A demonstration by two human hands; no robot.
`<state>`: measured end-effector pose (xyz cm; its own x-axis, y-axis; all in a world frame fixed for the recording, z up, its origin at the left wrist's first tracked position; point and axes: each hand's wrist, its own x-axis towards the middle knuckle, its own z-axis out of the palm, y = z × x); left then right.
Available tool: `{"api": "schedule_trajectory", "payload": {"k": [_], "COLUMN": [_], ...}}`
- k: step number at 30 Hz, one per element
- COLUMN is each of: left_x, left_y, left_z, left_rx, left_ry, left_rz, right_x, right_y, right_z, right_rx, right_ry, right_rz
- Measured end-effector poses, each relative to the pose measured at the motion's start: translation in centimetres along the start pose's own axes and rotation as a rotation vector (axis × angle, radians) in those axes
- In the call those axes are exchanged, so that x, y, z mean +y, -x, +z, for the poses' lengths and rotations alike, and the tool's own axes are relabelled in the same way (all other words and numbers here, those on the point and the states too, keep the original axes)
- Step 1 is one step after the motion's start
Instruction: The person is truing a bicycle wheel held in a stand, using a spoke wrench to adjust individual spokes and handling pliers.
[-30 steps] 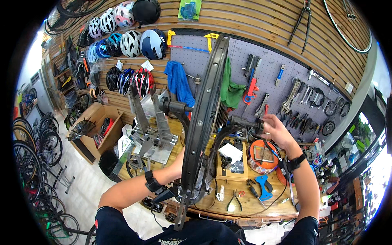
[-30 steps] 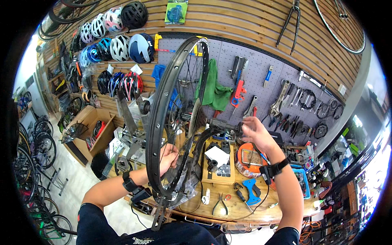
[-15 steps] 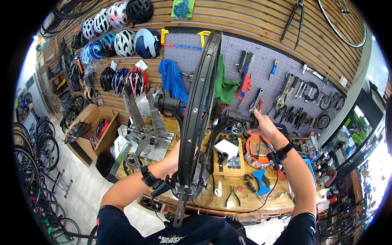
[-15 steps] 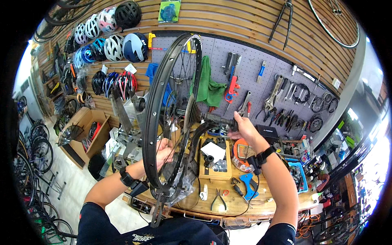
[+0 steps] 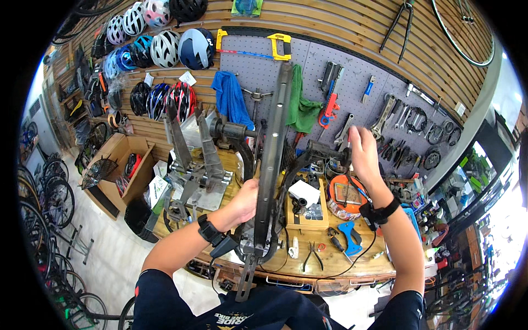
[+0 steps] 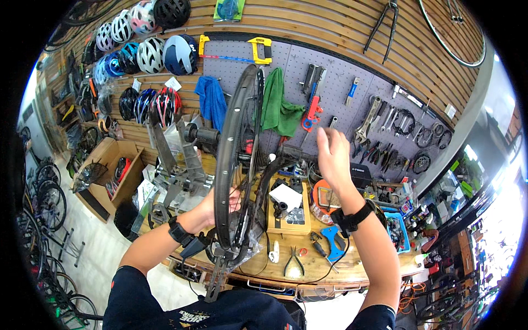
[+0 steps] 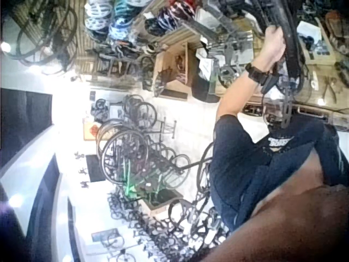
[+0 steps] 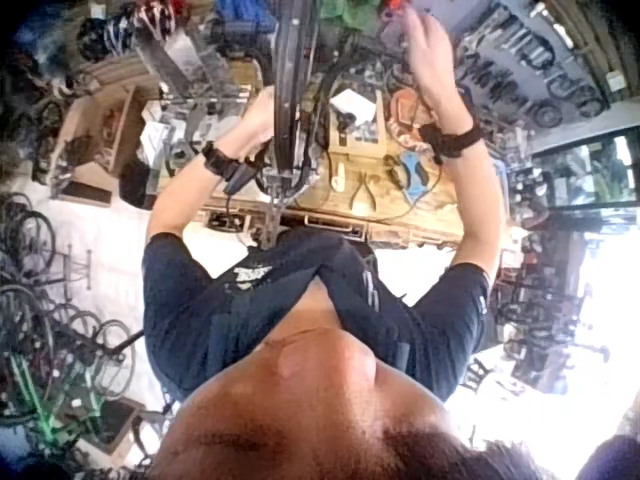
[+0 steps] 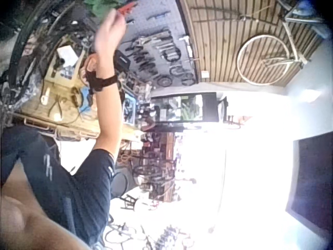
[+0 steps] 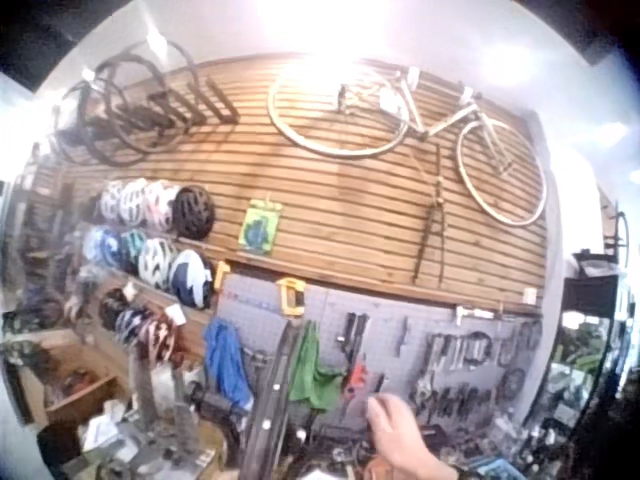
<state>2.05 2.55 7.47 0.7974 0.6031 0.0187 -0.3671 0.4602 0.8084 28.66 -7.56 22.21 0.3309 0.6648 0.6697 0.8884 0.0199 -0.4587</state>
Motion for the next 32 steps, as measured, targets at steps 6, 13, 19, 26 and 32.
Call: {"api": "schedule_trajectory", "payload": {"k": [6,13,19,26,32], "left_x": [0.9,2.1,4.1,8.7,8.5], "left_y": [0.2,-0.1,-0.3,-0.5,4.6], "left_z": [0.9,1.3,3.4,3.3,0.0], "left_rx": [0.017,0.085,-0.039,-0.310,-0.073], "left_ry": [-0.040,-0.145,-0.116,-0.428,-0.827], "left_rz": [-0.014,0.034,0.149,0.300,0.381], "right_x": [-13.0,-19.3,-20.1,-18.8,-21.4], "right_y": [-0.3,-0.7,-2.8,-6.7,-4.5], "right_z": [3.7,4.0,1.0,-4.4,-12.9], "right_rx": [-0.451,-0.376,-0.165,0.073,0.090], "right_ry": [-0.734,-0.662,-0.303,-0.281,-0.693], "right_rz": [0.167,0.089,-0.046,-0.217,-0.535]}}
